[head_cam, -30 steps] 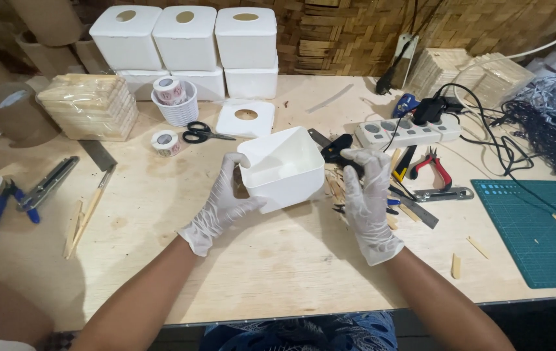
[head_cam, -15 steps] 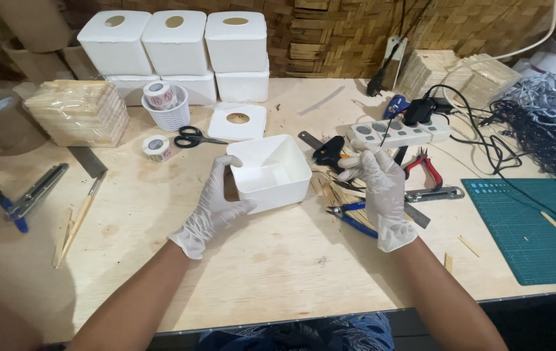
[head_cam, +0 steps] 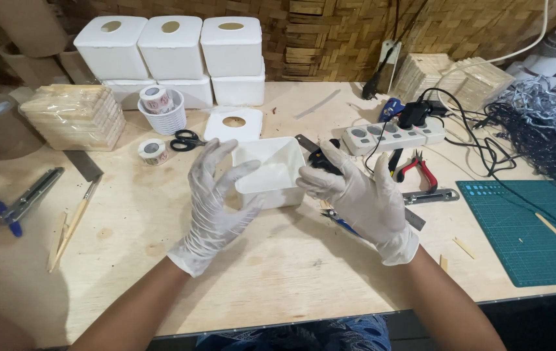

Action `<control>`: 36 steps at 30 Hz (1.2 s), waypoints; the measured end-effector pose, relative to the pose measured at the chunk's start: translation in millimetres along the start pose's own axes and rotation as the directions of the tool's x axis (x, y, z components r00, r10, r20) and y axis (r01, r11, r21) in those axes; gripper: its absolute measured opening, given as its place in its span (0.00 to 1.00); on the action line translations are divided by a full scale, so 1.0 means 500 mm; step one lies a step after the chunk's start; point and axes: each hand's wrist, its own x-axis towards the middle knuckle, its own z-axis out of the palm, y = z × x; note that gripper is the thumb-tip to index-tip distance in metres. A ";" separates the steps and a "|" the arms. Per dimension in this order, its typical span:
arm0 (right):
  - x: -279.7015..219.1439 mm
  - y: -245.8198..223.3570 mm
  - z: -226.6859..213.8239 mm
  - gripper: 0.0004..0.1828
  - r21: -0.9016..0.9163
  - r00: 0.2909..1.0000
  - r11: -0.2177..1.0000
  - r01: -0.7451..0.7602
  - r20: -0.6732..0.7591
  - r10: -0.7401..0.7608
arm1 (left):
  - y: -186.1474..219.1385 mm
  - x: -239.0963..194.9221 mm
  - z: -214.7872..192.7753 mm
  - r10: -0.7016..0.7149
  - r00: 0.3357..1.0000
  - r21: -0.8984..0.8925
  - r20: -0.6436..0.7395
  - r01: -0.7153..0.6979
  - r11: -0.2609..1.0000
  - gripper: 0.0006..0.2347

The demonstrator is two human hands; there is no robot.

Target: Assembling a white container by gluing wooden sticks to its exterior using a glue gun and pliers

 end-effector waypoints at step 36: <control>-0.018 0.011 0.037 0.67 0.081 0.969 0.974 -0.213 0.143 0.200 | 0.066 -0.030 0.027 0.455 0.873 0.407 -0.178 -0.356 0.841 0.07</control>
